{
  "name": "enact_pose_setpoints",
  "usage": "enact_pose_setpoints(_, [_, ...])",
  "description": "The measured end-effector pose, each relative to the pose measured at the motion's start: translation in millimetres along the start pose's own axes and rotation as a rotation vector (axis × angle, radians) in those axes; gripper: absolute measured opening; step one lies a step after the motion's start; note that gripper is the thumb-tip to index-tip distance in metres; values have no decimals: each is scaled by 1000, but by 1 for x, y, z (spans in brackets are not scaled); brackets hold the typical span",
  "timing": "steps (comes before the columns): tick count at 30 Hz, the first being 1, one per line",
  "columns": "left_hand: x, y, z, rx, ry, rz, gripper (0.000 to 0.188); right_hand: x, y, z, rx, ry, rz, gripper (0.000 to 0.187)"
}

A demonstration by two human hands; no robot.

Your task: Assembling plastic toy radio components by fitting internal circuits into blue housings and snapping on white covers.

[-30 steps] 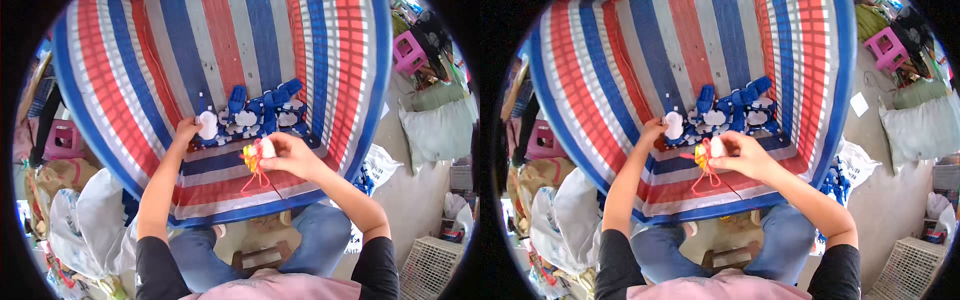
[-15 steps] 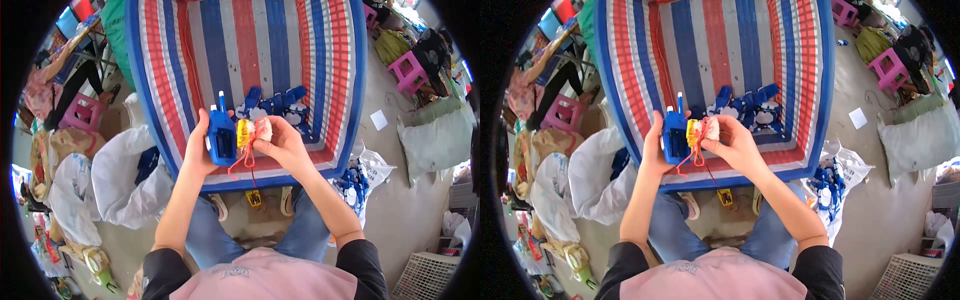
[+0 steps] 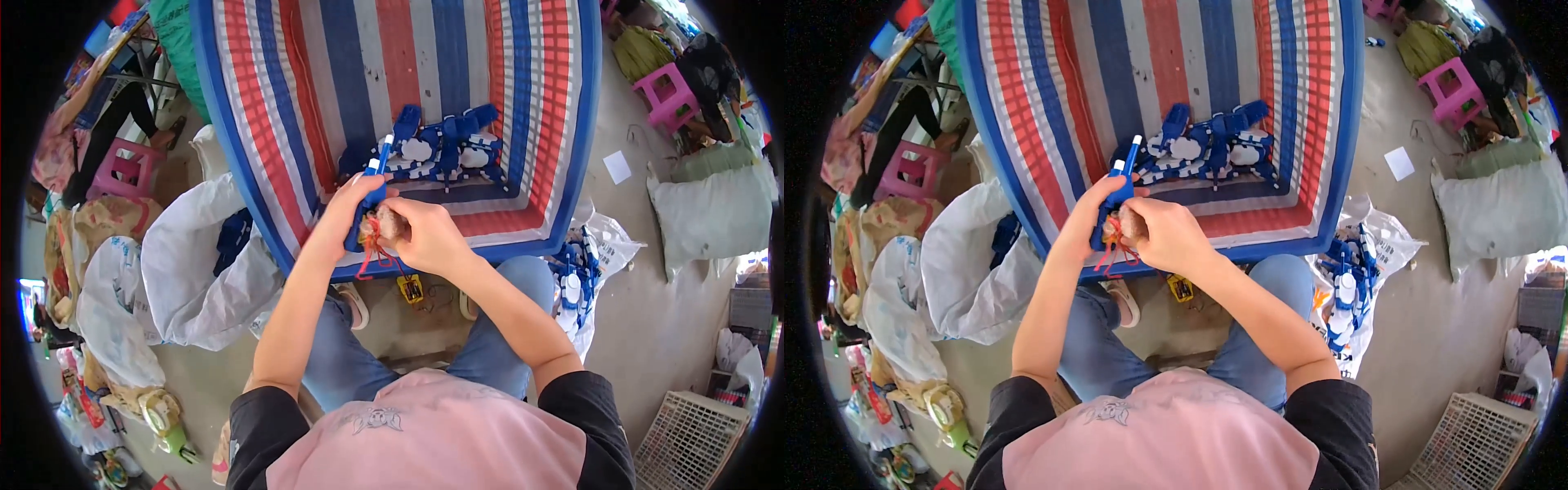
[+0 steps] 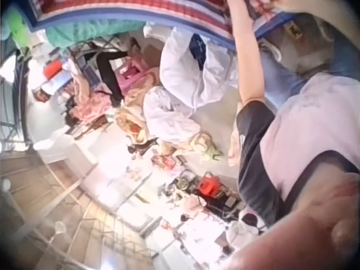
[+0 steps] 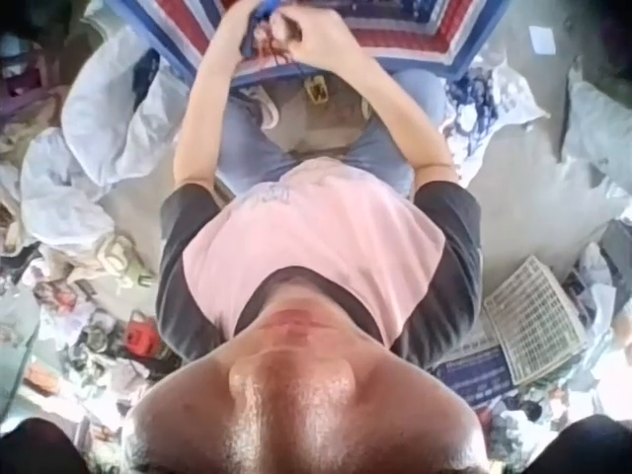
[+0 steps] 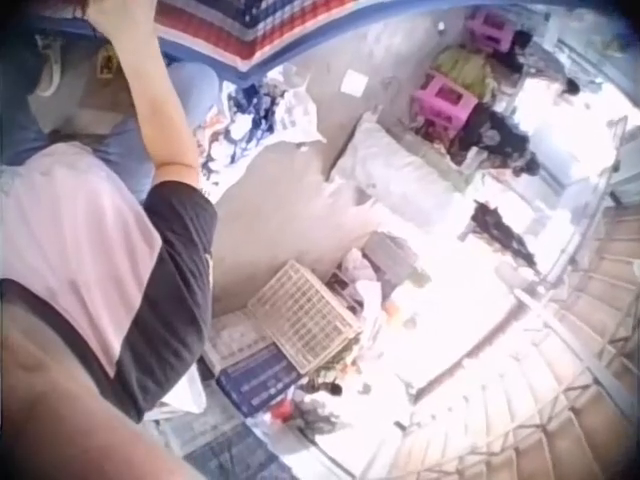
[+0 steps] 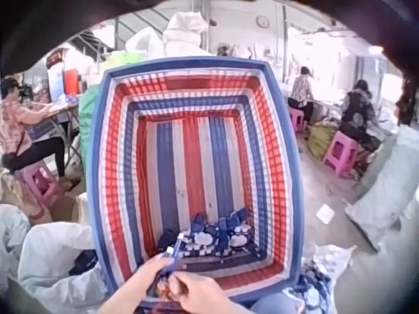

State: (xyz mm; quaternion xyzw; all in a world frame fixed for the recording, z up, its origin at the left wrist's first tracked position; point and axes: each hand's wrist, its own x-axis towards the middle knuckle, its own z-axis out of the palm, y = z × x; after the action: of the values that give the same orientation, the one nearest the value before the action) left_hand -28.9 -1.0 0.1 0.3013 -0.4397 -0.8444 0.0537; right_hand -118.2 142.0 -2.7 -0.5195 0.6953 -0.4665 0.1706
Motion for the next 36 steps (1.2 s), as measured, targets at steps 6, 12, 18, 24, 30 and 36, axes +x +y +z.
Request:
enact_pose_setpoints(6, [12,-15,19,-292,182,24,26,11,17,1,-24,194,-37,39])
enact_pose_setpoints(12, [0,-3,35,-317,227,211,42,9,15,-2,-127,340,-156,45])
enact_pose_setpoints(18, [-9,12,3,-443,-292,320,64,7,8,-32,1154,108,413,50])
enact_pose_setpoints(24, [-13,10,27,-271,-653,379,105,-6,17,-17,1506,-206,469,42])
enact_pose_setpoints(30, [-13,16,-13,277,-286,188,74,10,30,-41,566,-35,176,31])
enact_pose_setpoints(36, [-17,10,14,499,-406,19,66,7,28,-50,524,-85,359,21])
